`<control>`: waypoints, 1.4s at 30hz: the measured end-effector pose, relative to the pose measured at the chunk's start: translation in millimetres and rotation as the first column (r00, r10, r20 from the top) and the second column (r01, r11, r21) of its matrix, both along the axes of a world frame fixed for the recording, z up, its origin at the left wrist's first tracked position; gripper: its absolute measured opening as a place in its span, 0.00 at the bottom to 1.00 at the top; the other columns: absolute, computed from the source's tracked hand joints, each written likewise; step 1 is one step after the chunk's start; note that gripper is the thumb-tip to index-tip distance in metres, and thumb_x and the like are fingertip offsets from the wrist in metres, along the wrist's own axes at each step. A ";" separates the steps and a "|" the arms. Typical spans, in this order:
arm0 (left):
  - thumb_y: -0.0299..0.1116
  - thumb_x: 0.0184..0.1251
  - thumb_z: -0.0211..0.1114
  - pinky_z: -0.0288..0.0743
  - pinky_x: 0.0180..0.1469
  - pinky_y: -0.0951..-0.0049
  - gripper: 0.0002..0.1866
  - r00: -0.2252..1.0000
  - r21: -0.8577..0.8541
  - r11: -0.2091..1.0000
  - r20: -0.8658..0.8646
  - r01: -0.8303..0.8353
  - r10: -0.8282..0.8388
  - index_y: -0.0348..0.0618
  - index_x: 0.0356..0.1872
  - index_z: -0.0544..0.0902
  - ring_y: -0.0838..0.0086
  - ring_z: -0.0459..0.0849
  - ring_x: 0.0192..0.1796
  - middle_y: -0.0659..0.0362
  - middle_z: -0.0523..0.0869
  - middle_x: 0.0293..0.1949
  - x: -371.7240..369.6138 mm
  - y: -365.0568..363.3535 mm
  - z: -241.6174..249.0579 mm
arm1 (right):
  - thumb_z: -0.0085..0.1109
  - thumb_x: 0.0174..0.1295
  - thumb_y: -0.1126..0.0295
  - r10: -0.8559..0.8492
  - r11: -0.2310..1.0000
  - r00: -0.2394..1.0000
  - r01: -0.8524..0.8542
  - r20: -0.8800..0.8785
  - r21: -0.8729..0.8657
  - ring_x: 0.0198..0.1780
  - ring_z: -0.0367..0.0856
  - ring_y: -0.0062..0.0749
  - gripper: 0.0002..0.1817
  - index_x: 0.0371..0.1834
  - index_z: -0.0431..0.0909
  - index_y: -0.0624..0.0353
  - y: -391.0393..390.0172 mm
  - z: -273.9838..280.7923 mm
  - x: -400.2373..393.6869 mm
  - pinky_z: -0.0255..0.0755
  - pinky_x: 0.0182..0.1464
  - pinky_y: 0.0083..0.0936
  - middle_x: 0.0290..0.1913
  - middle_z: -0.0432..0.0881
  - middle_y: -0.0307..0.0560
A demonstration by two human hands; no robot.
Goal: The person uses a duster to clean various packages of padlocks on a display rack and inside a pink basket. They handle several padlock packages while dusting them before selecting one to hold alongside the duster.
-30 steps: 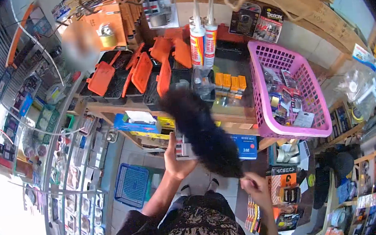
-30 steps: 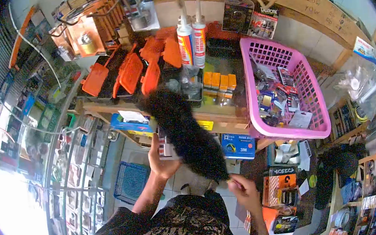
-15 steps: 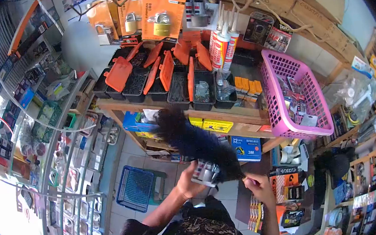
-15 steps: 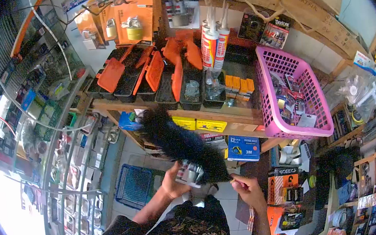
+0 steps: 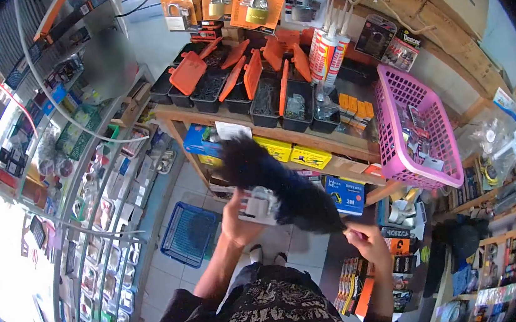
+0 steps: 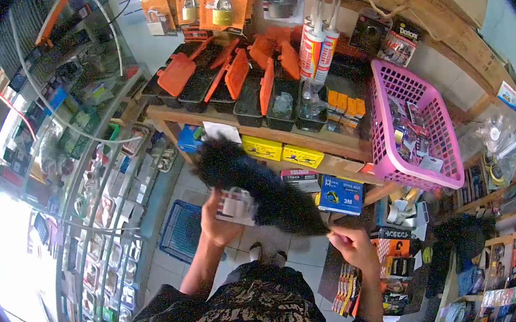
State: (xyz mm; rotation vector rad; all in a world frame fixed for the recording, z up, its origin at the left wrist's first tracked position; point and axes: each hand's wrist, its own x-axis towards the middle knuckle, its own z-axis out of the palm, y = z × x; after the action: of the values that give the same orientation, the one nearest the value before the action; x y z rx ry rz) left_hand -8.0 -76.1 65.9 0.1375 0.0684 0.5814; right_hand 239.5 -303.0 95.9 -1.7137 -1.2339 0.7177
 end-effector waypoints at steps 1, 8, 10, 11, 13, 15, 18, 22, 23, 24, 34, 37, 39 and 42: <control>0.56 0.72 0.53 0.65 0.66 0.54 0.26 0.994 -0.030 0.998 -0.096 -0.050 0.046 0.43 0.55 0.77 0.59 0.78 0.58 0.53 0.82 0.52 1.3 -2.3 25.6 | 0.62 0.64 0.69 0.021 0.998 0.999 -0.019 0.029 -0.052 0.26 0.66 0.15 0.14 0.49 0.82 0.66 -6.3 2.3 6.0 0.65 0.29 0.18 0.25 0.76 0.36; 0.52 0.70 0.56 0.61 0.69 0.51 0.27 0.985 0.072 0.997 -0.173 0.010 0.002 0.45 0.61 0.74 0.60 0.73 0.64 0.55 0.78 0.59 20.5 -35.1 -24.2 | 0.60 0.66 0.67 0.121 0.992 0.991 -0.124 0.056 0.039 0.26 0.67 0.17 0.11 0.42 0.82 0.65 37.1 13.8 -6.4 0.64 0.29 0.19 0.25 0.75 0.37; 0.50 0.70 0.56 0.62 0.68 0.51 0.25 0.989 -0.003 0.996 -0.125 -0.086 0.085 0.46 0.61 0.74 0.60 0.74 0.62 0.55 0.79 0.59 19.0 -23.7 -22.2 | 0.60 0.66 0.67 0.119 0.991 0.991 -0.122 0.056 0.059 0.27 0.69 0.17 0.12 0.43 0.82 0.66 37.1 17.2 -9.0 0.66 0.30 0.20 0.26 0.77 0.39; 0.48 0.70 0.55 0.62 0.69 0.52 0.25 0.995 -0.003 0.997 0.057 -0.077 0.077 0.46 0.62 0.74 0.59 0.74 0.63 0.55 0.78 0.60 12.2 -12.5 -27.8 | 0.60 0.66 0.67 0.132 0.988 0.987 -0.138 0.090 0.068 0.27 0.70 0.18 0.13 0.45 0.82 0.66 31.8 14.9 -8.0 0.67 0.31 0.20 0.26 0.78 0.40; 0.48 0.71 0.56 0.66 0.67 0.54 0.24 0.983 -0.038 0.994 0.147 -0.104 0.109 0.43 0.59 0.76 0.60 0.78 0.59 0.55 0.81 0.58 -1.6 -0.8 -19.0 | 0.61 0.65 0.67 0.159 0.986 0.984 -0.163 0.083 0.036 0.28 0.73 0.18 0.15 0.48 0.82 0.68 18.3 5.9 -4.2 0.69 0.31 0.20 0.28 0.81 0.42; 0.48 0.71 0.56 0.66 0.67 0.55 0.24 0.978 -0.030 0.978 0.033 -0.204 0.205 0.43 0.60 0.75 0.60 0.78 0.59 0.55 0.81 0.57 1.5 -5.9 14.4 | 0.61 0.65 0.68 0.176 0.984 0.984 -0.177 0.043 0.030 0.28 0.73 0.17 0.15 0.49 0.82 0.68 10.7 -4.3 -4.3 0.69 0.32 0.19 0.28 0.81 0.42; 0.48 0.71 0.55 0.65 0.69 0.55 0.26 0.836 0.498 0.826 -0.308 -0.265 0.454 0.42 0.63 0.73 0.59 0.78 0.60 0.54 0.80 0.58 7.4 -18.1 -25.1 | 0.60 0.66 0.68 0.170 0.984 0.985 -0.171 0.026 0.048 0.27 0.70 0.15 0.12 0.44 0.83 0.68 20.3 -9.5 -12.5 0.66 0.29 0.18 0.25 0.78 0.38; 0.45 0.69 0.54 0.66 0.69 0.53 0.28 0.836 0.453 0.879 -0.416 -0.150 0.357 0.40 0.66 0.70 0.58 0.75 0.63 0.51 0.77 0.61 15.8 -22.9 -43.1 | 0.58 0.67 0.67 0.139 0.980 0.983 -0.119 -0.120 0.157 0.22 0.60 0.16 0.11 0.33 0.77 0.66 41.1 -6.1 -31.0 0.57 0.24 0.21 0.19 0.67 0.36; 0.45 0.68 0.54 0.66 0.69 0.53 0.28 0.895 0.261 0.931 -0.302 -0.253 0.328 0.41 0.65 0.70 0.58 0.75 0.63 0.51 0.77 0.60 15.2 -20.5 -27.1 | 0.58 0.67 0.67 0.170 0.980 0.981 -0.158 -0.096 0.121 0.23 0.61 0.16 0.11 0.33 0.78 0.65 35.2 -9.7 -26.3 0.58 0.25 0.20 0.20 0.68 0.36; 0.45 0.68 0.54 0.66 0.69 0.52 0.28 0.930 0.049 0.946 -0.175 -0.319 0.323 0.42 0.65 0.70 0.57 0.75 0.64 0.51 0.77 0.59 14.6 -16.5 -18.7 | 0.58 0.68 0.67 0.205 0.976 0.976 -0.199 -0.071 0.085 0.23 0.62 0.15 0.11 0.34 0.78 0.65 29.6 -14.1 -21.7 0.58 0.25 0.20 0.20 0.69 0.35; 0.53 0.77 0.46 0.73 0.61 0.57 0.27 0.857 -0.017 0.859 -0.077 -0.512 0.509 0.41 0.60 0.73 0.61 0.80 0.56 0.53 0.83 0.52 21.4 5.2 11.5 | 0.54 0.68 0.74 0.115 0.993 0.928 -0.098 -0.355 0.065 0.25 0.64 0.09 0.06 0.40 0.79 0.64 22.1 -48.7 -53.9 0.57 0.26 0.12 0.25 0.73 0.33; 0.54 0.77 0.45 0.74 0.60 0.57 0.27 0.878 -0.024 0.878 -0.033 -0.478 0.478 0.41 0.61 0.73 0.62 0.82 0.54 0.53 0.82 0.52 27.6 0.6 12.0 | 0.51 0.72 0.73 0.033 0.993 0.895 0.020 -0.444 0.113 0.23 0.64 0.09 0.07 0.43 0.78 0.63 29.8 -47.1 -61.5 0.54 0.24 0.11 0.24 0.73 0.35; 0.51 0.78 0.45 0.71 0.64 0.57 0.26 0.794 0.310 0.824 -0.253 -0.475 0.553 0.40 0.61 0.73 0.62 0.80 0.57 0.54 0.81 0.53 33.6 -5.0 -10.8 | 0.52 0.71 0.73 0.041 0.998 0.869 -0.012 -0.494 0.062 0.26 0.66 0.11 0.06 0.40 0.77 0.65 36.9 -45.2 -72.4 0.58 0.28 0.13 0.26 0.74 0.36; 0.48 0.75 0.48 0.61 0.71 0.51 0.28 0.750 0.217 0.747 -0.086 -0.628 0.656 0.40 0.68 0.68 0.54 0.71 0.67 0.49 0.73 0.65 45.3 -3.2 -16.5 | 0.53 0.70 0.73 0.060 0.998 0.829 -0.038 -0.557 0.050 0.29 0.68 0.14 0.07 0.36 0.75 0.67 44.5 -47.4 -85.2 0.62 0.30 0.15 0.27 0.74 0.36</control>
State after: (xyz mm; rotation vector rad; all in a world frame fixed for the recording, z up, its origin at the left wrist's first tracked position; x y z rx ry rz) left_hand 37.4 -79.3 49.4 0.3398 0.2259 1.2812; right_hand 154.3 -258.5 48.5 -1.3008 -0.8675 1.1252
